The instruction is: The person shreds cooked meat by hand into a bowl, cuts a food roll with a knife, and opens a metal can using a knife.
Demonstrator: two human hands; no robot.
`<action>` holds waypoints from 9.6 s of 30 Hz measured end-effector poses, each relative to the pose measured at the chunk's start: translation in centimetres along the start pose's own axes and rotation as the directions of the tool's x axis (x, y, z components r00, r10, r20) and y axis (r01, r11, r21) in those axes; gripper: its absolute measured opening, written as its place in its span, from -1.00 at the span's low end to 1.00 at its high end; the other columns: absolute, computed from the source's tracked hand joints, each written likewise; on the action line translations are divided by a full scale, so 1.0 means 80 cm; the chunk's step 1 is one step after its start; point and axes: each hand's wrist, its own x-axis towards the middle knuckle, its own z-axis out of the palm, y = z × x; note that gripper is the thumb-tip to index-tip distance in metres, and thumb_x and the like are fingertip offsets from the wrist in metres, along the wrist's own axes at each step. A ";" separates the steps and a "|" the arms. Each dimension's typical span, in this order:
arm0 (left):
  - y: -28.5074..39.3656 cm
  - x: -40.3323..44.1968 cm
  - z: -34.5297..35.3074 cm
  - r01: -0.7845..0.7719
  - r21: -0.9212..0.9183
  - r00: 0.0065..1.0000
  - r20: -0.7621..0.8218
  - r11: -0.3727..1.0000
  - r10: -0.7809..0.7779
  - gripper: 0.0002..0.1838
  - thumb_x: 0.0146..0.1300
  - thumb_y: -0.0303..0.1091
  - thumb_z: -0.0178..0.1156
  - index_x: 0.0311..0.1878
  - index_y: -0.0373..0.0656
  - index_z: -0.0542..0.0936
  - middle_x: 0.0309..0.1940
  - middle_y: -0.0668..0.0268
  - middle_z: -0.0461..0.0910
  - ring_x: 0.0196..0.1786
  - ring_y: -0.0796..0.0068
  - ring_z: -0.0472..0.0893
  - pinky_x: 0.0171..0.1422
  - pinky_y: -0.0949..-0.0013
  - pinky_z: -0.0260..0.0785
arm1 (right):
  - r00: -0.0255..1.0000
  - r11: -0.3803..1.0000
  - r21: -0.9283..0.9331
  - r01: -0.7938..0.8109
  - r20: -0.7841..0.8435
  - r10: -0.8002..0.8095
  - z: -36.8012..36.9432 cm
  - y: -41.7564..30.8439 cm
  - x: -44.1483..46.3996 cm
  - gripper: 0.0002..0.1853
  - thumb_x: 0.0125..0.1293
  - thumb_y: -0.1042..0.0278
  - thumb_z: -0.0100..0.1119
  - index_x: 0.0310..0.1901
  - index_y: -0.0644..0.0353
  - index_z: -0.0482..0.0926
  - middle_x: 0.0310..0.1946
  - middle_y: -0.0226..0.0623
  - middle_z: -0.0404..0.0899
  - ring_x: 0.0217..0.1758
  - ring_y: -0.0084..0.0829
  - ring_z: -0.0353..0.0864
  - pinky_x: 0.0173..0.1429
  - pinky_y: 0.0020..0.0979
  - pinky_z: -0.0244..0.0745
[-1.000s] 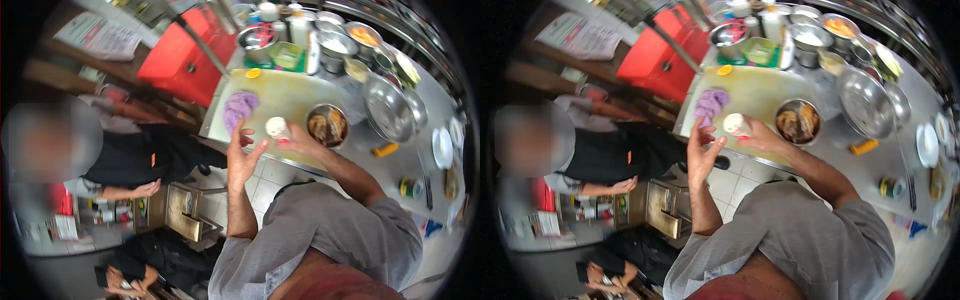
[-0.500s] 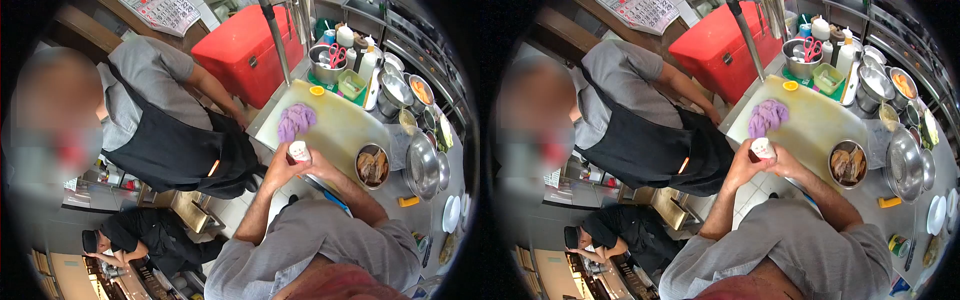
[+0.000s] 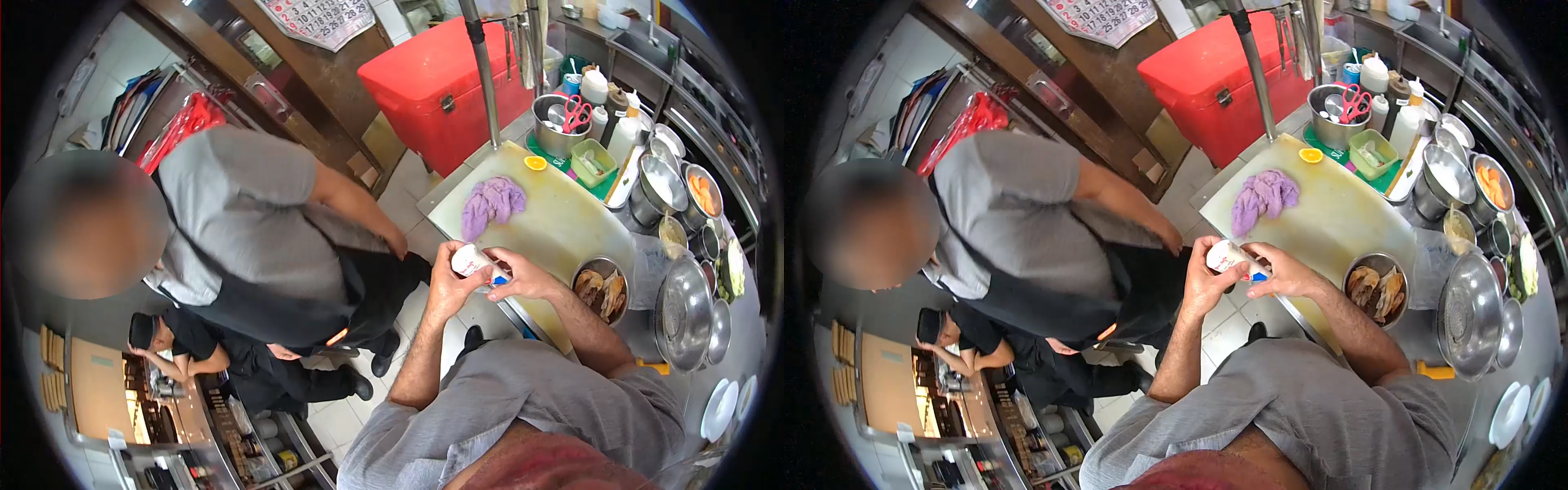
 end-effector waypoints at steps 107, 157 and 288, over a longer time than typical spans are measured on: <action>-0.332 1.609 0.079 -0.477 -0.415 -0.538 0.835 0.775 0.116 -0.42 -0.19 -0.27 0.38 -0.03 -0.23 0.46 -0.06 0.01 0.51 0.04 0.00 0.50 0.11 0.10 0.37 | -0.235 -0.698 0.701 0.145 -0.661 -0.713 -0.643 -0.053 0.931 -0.49 0.30 -0.07 0.02 0.10 0.17 0.50 -0.05 -0.14 0.59 -0.13 -0.24 0.63 -0.10 -0.37 0.51; -0.262 1.888 0.425 0.220 -0.240 -0.612 0.721 0.946 0.325 -0.76 0.24 -0.40 0.18 -0.05 -0.24 0.50 -0.39 0.47 0.43 -0.35 0.72 0.37 -0.26 0.61 0.26 | -0.877 0.831 0.530 0.169 0.465 -0.119 -0.822 0.154 1.501 -0.54 0.24 0.38 0.14 0.17 0.28 0.39 -0.42 -0.46 0.49 -0.47 -0.67 0.42 -0.34 -0.60 0.35; -0.076 -0.026 0.302 -0.123 0.723 0.976 0.214 0.680 -0.051 -0.67 -0.05 -0.39 0.19 -0.14 -0.18 0.63 -0.24 0.04 0.62 -0.16 0.10 0.61 -0.02 0.19 0.46 | 0.518 0.821 -0.262 -0.507 -0.854 0.048 -0.107 0.114 -0.244 -0.65 -0.05 0.59 0.11 -0.14 0.18 0.51 -0.16 0.01 0.38 -0.03 -0.05 0.38 0.08 -0.25 0.34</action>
